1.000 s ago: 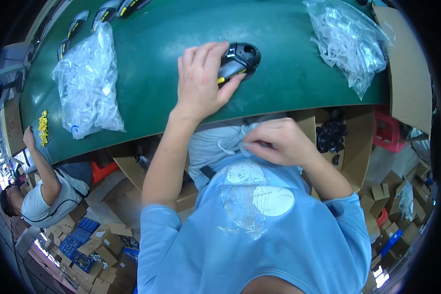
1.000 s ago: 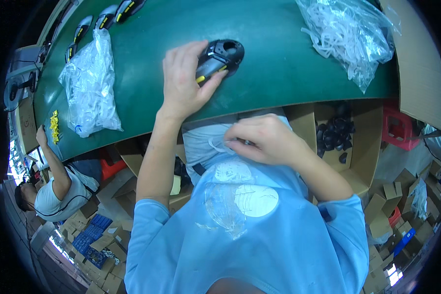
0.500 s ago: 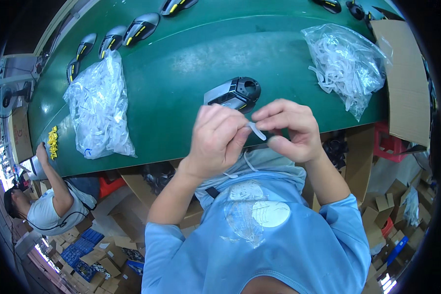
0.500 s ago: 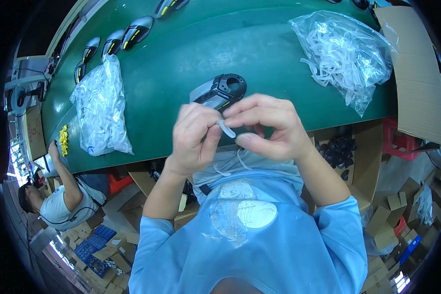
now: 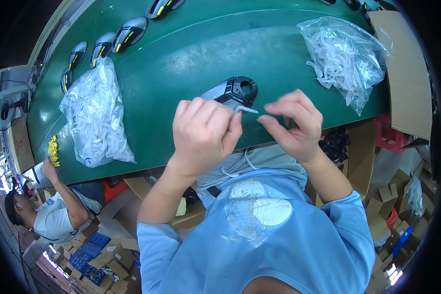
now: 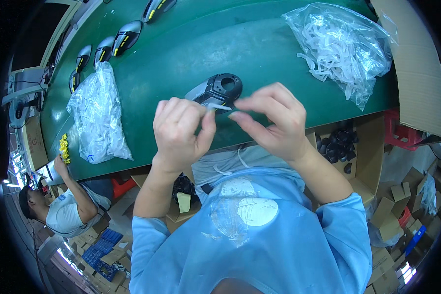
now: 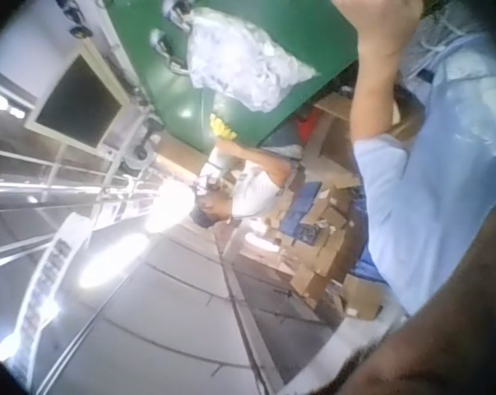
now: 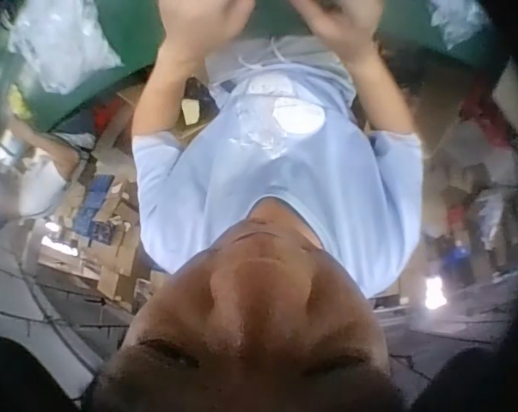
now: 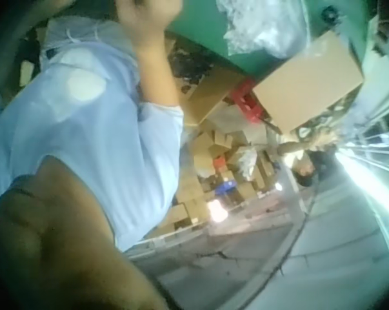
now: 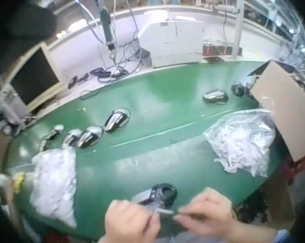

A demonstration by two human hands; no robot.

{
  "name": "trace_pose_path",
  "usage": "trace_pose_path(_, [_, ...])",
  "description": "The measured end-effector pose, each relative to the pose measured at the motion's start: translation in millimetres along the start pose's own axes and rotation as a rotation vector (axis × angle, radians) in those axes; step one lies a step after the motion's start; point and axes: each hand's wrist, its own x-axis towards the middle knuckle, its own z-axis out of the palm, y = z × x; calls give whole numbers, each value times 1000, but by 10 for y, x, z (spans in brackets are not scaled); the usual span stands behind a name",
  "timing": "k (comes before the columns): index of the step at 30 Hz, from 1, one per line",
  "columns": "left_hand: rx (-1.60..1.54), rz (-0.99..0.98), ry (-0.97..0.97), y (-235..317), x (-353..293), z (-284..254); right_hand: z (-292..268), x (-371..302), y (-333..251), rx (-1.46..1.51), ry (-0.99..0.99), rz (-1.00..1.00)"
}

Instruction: The person assembles plastic components onto a device housing by hand, attaching white plastic pins and other device parts to the housing.

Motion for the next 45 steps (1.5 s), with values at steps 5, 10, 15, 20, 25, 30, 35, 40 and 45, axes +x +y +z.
trace_pose_path(5, [-481,-257,124,158,-125,125,216,38,-35,-71,-1,-351])
trace_pose_path(10, [-838,-538,96,314,-262,27,176,157,-60,-70,-92,-417])
trace_pose_path(15, [-938,-545,61,206,-294,48,198,237,-27,-5,-100,-396])
trace_pose_path(20, [2,-102,129,-232,-85,170,323,214,190,-65,-52,-107])
trace_pose_path(25, [-15,-31,-31,-410,-181,392,305,163,219,-124,-122,-84])
trace_pose_path(30, [31,-32,-25,-388,-197,435,258,162,208,-60,-131,-40])
trace_pose_path(35, [0,-29,-7,-385,-188,442,302,68,148,-44,-135,-27])
trace_pose_path(40, [52,0,-20,-399,-216,434,226,9,148,-162,-181,-132])
trace_pose_path(45, [119,20,-25,-393,-235,442,187,19,88,-269,-327,-172])
